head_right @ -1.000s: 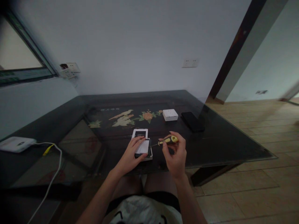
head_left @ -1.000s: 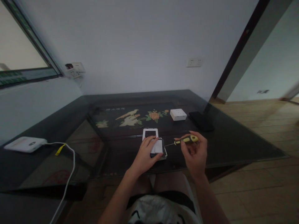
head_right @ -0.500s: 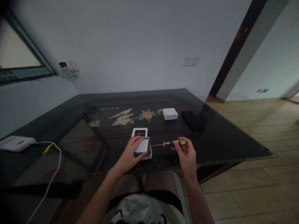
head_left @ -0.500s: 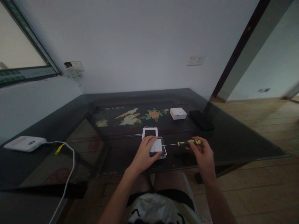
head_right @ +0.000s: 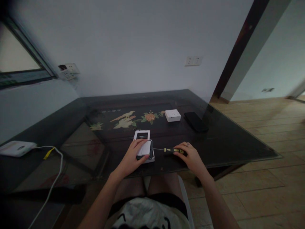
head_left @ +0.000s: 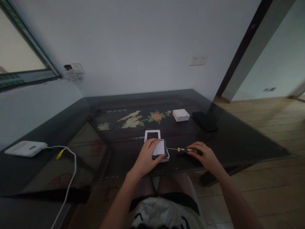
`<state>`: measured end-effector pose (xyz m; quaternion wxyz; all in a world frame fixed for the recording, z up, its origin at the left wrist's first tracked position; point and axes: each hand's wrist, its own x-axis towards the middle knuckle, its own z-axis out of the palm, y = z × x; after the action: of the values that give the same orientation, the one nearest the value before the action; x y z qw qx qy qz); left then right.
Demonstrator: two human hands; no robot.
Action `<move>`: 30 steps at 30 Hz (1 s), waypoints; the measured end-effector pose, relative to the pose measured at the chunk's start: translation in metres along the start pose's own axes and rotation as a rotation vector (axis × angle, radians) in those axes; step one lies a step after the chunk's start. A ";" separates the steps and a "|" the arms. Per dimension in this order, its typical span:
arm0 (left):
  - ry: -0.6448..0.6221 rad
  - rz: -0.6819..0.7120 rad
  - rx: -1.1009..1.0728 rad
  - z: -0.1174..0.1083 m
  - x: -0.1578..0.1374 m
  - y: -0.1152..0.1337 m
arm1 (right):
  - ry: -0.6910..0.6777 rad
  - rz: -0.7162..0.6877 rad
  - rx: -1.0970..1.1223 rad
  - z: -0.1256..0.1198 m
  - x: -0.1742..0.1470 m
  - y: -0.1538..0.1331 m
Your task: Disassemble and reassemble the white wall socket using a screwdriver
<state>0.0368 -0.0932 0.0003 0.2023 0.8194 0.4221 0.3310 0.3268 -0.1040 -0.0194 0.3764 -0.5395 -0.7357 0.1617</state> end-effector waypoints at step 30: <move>-0.297 -0.068 0.314 0.027 0.152 -0.053 | 0.193 0.159 0.186 -0.009 -0.008 -0.004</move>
<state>0.0910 0.0604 0.0058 0.1431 0.8658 0.4616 0.1296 0.3320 -0.1145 -0.0136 0.4796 -0.5718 -0.6331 0.2056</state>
